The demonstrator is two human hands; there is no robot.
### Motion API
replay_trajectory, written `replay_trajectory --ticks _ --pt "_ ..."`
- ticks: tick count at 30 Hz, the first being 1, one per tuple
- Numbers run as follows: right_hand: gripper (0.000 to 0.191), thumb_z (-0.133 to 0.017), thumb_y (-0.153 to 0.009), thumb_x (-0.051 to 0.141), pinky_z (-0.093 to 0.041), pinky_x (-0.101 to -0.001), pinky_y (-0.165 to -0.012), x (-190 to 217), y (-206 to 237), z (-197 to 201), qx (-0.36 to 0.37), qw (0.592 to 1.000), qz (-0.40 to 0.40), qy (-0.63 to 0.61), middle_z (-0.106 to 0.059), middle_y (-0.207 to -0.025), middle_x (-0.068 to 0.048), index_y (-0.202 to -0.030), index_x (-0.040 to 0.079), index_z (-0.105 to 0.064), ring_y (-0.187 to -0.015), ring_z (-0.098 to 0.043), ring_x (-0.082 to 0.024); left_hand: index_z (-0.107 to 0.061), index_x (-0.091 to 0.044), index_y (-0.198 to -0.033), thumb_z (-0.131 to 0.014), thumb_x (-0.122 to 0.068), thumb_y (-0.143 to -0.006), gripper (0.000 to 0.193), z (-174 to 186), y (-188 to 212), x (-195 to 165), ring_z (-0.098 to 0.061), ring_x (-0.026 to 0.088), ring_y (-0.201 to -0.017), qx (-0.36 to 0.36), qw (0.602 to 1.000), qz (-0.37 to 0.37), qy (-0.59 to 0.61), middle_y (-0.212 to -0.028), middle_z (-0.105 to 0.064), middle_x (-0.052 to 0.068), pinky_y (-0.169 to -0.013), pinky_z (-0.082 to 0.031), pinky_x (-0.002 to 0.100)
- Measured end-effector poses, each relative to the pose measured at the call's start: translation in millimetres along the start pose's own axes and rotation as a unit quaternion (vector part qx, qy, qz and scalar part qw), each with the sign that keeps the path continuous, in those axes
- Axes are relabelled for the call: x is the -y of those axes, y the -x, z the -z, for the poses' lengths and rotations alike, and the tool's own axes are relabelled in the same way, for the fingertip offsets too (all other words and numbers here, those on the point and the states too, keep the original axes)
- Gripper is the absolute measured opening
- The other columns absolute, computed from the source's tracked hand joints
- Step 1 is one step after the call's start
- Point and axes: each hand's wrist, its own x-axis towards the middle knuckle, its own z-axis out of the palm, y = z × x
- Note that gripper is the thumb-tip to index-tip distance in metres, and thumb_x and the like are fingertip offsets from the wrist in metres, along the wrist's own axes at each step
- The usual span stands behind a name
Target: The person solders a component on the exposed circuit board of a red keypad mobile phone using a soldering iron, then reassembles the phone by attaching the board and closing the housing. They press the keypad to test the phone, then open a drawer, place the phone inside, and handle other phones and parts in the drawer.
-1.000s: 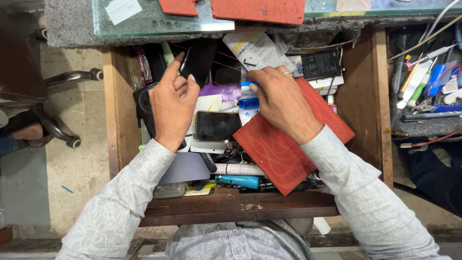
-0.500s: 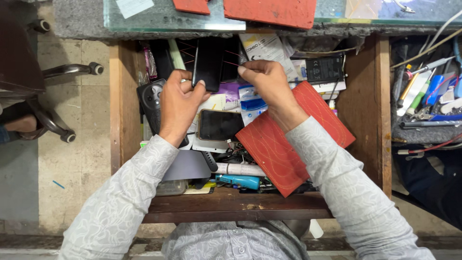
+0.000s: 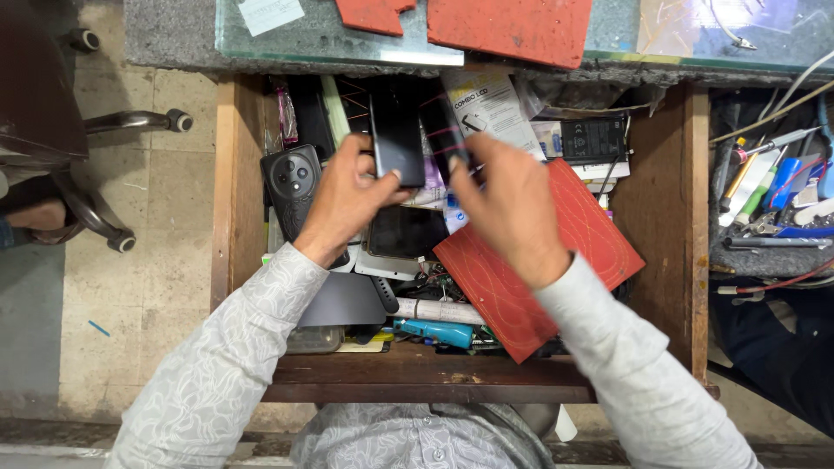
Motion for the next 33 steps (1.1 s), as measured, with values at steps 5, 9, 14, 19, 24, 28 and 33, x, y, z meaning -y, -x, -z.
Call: replay_trajectory --ticks 5,9,14,19,24,28,33 --pt "0.045 -0.072 -0.087 0.018 -0.054 -0.0462 -0.065 43 24 -7 0.064 0.995 0.071 0.019 -0.068 -0.105 -0.021 -0.127 0.0 -0.063 -0.083 -0.068 -0.039 -0.054 0.001 -0.124 -0.055 -0.018 -0.106 0.026 -5 0 7 -0.066 0.016 -0.086 -0.018 0.996 0.083 0.009 -0.106 -0.066 0.01 -0.078 -0.066 0.031" --pt "0.049 -0.073 -0.084 0.02 -0.053 -0.0466 -0.07 48 18 0 0.091 0.991 0.094 0.016 -0.067 -0.11 -0.022 -0.128 0.001 -0.064 -0.092 -0.065 -0.039 -0.058 -0.001 -0.126 -0.061 -0.024 -0.103 0.032 -7 0 1 -0.071 0.012 -0.093 -0.04 0.992 0.101 -0.062 -0.105 -0.074 0.008 -0.074 -0.062 0.028" --pt "0.024 -0.074 -0.09 0.03 -0.054 -0.0479 -0.075 35 3 14 0.177 0.982 0.004 0.069 -0.072 -0.084 -0.017 -0.097 0.008 -0.077 -0.083 -0.068 -0.038 -0.052 0.004 -0.122 -0.069 -0.017 -0.093 0.04 -11 0 -4 -0.074 0.016 -0.087 -0.017 0.994 0.059 -0.096 -0.101 -0.076 0.01 -0.072 -0.063 0.032" --pt "0.028 -0.071 -0.093 0.033 -0.054 -0.0494 -0.075 9 -1 17 0.195 0.972 -0.088 0.099 -0.073 -0.083 -0.02 -0.095 0.006 -0.077 -0.082 -0.07 -0.039 -0.054 0.003 -0.122 -0.065 -0.013 -0.095 0.034 -5 0 -8 -0.074 0.017 -0.092 0.015 0.995 0.076 -0.058 -0.107 -0.076 0.011 -0.075 -0.063 0.033" --pt "0.026 -0.065 -0.1 0.02 -0.055 -0.043 -0.079 -24 -7 8 0.084 0.993 -0.001 -0.078 -0.076 -0.102 -0.019 -0.116 0.0 -0.071 -0.095 -0.072 -0.032 -0.052 0.003 -0.122 -0.062 -0.009 -0.097 0.03 -2 2 -17 -0.074 0.018 -0.098 0.071 0.995 0.073 0.0 -0.112 -0.074 0.013 -0.082 -0.064 0.033" --pt "0.034 -0.064 -0.099 0.025 -0.05 -0.0327 -0.069 -40 -14 2 0.176 0.921 -0.164 -0.305 -0.075 -0.097 -0.007 -0.122 0.0 -0.069 -0.079 -0.061 -0.013 -0.053 0.002 -0.125 -0.061 -0.012 -0.099 0.031 -4 2 -24 -0.073 0.018 -0.102 0.122 0.99 0.068 -0.003 -0.113 -0.075 0.014 -0.085 -0.063 0.033" --pt "0.037 -0.07 -0.096 0.027 -0.053 -0.022 -0.074 -45 -12 2 0.168 0.888 -0.187 -0.385 -0.076 -0.098 0.001 -0.122 0.001 -0.067 -0.084 -0.067 -0.003 -0.052 0.0 -0.13 -0.058 -0.02 -0.101 0.036 -8 5 -28 -0.071 0.015 -0.106 0.223 0.973 0.057 0.02 -0.118 -0.072 0.01 -0.084 -0.065 0.033"
